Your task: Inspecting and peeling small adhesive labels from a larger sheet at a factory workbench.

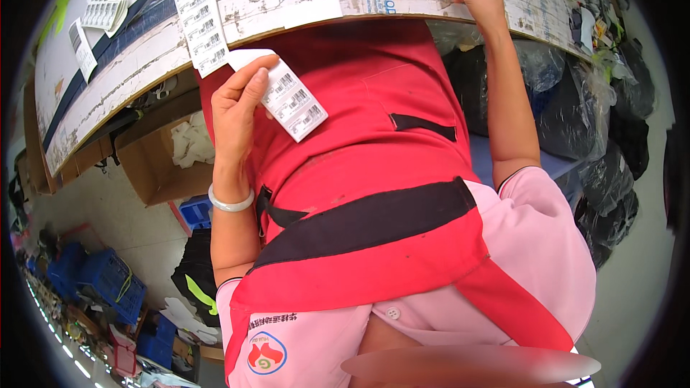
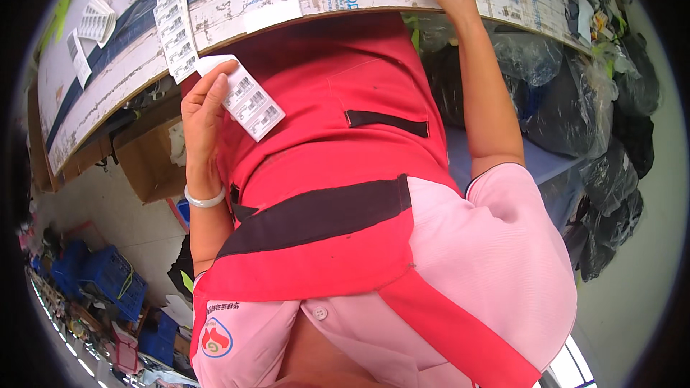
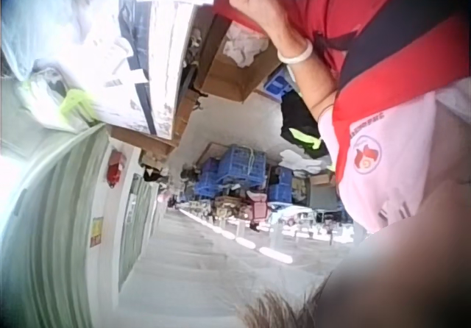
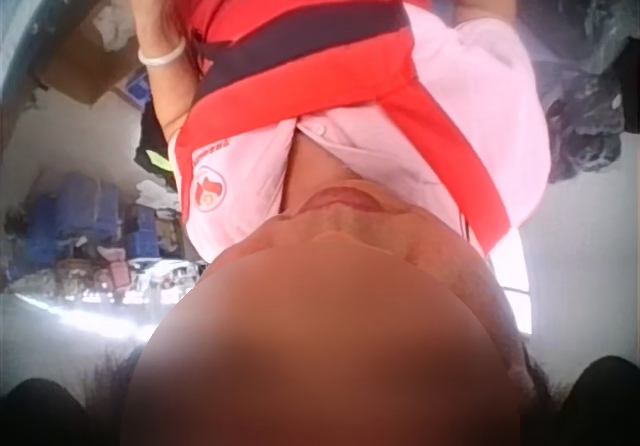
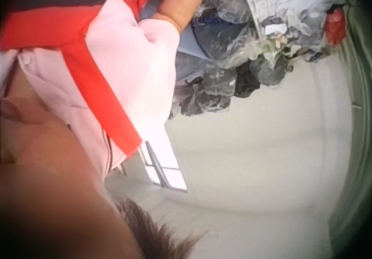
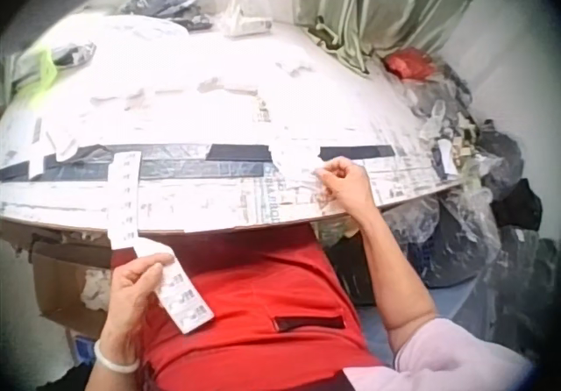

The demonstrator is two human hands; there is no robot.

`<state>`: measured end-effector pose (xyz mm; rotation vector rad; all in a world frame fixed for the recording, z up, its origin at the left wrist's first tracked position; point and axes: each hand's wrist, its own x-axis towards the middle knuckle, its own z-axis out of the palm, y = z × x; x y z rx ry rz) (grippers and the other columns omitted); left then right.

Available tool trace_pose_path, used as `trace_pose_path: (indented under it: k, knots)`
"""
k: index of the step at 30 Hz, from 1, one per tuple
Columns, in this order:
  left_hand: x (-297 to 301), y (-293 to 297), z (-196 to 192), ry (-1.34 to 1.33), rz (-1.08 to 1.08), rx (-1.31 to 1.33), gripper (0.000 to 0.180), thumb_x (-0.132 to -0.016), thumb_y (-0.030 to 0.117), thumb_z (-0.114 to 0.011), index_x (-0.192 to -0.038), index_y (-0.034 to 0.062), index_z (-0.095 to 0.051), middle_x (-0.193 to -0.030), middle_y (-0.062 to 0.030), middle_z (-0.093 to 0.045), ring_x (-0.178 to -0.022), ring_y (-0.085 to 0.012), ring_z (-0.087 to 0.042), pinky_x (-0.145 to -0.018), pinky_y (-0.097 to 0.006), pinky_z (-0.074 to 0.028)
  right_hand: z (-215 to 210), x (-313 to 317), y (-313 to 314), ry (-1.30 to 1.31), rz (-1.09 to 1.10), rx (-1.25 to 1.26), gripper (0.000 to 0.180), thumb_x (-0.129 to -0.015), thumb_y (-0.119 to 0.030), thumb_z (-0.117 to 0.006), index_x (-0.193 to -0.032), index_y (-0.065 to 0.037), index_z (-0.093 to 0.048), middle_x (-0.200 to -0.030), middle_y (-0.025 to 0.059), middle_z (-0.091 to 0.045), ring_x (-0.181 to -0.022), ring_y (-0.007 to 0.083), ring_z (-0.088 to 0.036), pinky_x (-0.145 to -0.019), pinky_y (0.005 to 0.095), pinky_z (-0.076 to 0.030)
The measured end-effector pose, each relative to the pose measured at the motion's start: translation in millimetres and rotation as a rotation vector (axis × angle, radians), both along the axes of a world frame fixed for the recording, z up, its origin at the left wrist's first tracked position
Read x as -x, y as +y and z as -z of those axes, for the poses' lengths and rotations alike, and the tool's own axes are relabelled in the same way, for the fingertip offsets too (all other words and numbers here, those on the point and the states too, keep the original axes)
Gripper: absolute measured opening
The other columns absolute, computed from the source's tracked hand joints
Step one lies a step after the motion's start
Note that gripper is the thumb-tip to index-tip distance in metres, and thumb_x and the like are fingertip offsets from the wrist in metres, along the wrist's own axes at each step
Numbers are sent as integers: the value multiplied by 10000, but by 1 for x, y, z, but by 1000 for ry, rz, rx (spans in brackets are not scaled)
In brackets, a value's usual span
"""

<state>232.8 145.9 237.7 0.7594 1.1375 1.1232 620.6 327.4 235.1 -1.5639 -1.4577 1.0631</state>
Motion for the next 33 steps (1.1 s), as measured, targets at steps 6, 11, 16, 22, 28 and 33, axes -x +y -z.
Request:
trace_pose_path:
  k: [6, 11, 16, 22, 28, 33]
  knots:
    - [-5, 0, -9, 30, -3, -10, 264, -938, 83, -597, -1180, -3, -658, -914, -33, -677, -661, -43, -553, -557, -190, -440, -7, 15, -6, -901, 87, -230, 270, -832, -179, -719, -1015, -30, -588, -716, 81, -627, -642, 189, -618, -598, 314, -500]
    - [-9, 0, -8, 74, 0, -70, 256, -922, 116, -643, -1151, 7, -676, -881, -26, -671, -632, -52, -540, -560, -186, -430, -15, 82, -45, -324, -243, -150, 218, -892, -268, -693, -955, -59, -690, -799, -18, -626, -694, 66, -554, -623, 222, -448]
    - [-16, 7, -5, 36, -71, -132, 265, -907, 102, -668, -1146, -12, -673, -956, -48, -697, -741, -63, -612, -655, -196, -497, -40, 171, -108, 115, -783, 387, 172, -918, -186, -662, -948, -17, -674, -780, -3, -614, -690, 55, -552, -618, 214, -454]
    - [-7, 0, -9, 79, 82, -50, 278, -864, 61, -712, -1120, -41, -675, -961, -74, -707, -817, -91, -642, -728, -222, -527, -30, 183, -114, 287, -599, 382, 169, -917, -161, -659, -934, 6, -680, -761, 26, -631, -644, 67, -543, -594, 211, -461]
    - [-10, 0, -9, 58, 158, -22, 248, -890, 110, -695, -1087, -41, -690, -915, -76, -708, -795, -106, -647, -717, -234, -528, -18, 180, -107, 174, -654, 11, 143, -891, -134, -677, -944, -3, -697, -874, 29, -680, -789, 87, -605, -747, 245, -504]
    - [5, -2, 14, -73, 265, -50, 347, -979, 276, -589, -1073, -41, -694, -895, -90, -705, -794, -113, -645, -693, -237, -513, -33, 175, -90, 171, -482, 208, 204, -891, -186, -666, -939, 10, -694, -761, 18, -658, -696, 108, -612, -653, 268, -502]
